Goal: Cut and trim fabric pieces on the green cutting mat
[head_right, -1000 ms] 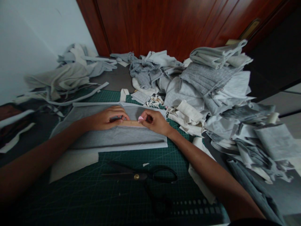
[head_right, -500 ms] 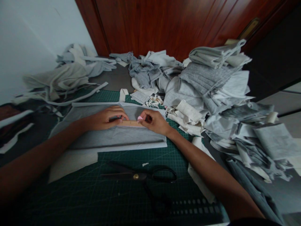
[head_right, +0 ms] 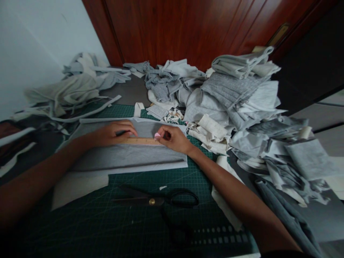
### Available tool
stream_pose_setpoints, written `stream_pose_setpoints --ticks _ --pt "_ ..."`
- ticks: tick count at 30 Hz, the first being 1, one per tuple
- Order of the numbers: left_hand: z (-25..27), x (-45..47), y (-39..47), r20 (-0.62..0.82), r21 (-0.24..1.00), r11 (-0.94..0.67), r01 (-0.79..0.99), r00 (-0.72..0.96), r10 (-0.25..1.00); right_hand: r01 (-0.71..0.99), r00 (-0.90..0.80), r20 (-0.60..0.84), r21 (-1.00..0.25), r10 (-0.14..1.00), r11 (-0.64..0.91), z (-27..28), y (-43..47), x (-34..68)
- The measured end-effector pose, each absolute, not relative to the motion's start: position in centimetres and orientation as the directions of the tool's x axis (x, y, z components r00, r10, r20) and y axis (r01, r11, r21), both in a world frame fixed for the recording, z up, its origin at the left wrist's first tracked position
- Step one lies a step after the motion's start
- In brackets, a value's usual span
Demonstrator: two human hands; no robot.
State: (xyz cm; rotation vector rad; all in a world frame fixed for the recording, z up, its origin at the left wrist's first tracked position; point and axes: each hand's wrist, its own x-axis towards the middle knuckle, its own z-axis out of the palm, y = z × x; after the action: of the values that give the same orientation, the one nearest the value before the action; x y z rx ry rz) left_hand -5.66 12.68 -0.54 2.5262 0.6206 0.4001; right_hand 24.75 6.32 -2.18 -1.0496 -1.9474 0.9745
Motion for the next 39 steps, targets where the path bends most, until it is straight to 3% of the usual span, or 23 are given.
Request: stream_pose_setpoints --ticks 9,25,39 --pt "-1.0 -11.3 13.0 0.237 0.403 -0.743 0.534 0.723 0.648 0.340 -0.426 0.214 -0.862 0.879 0.375 -2.7 6.6 25.0" --pt "0.0 -12.2 11.2 0.135 0.502 -0.722 0.476 0.781 0.609 0.382 -0.407 0.223 -0.839 0.886 0.387 -2.2 5.9 24.8" --pt "-1.0 -12.2 11.6 0.235 0.538 -0.739 0.405 0.770 0.593 0.366 -0.380 0.225 -0.854 0.897 0.369 -2.4 5.9 24.8"
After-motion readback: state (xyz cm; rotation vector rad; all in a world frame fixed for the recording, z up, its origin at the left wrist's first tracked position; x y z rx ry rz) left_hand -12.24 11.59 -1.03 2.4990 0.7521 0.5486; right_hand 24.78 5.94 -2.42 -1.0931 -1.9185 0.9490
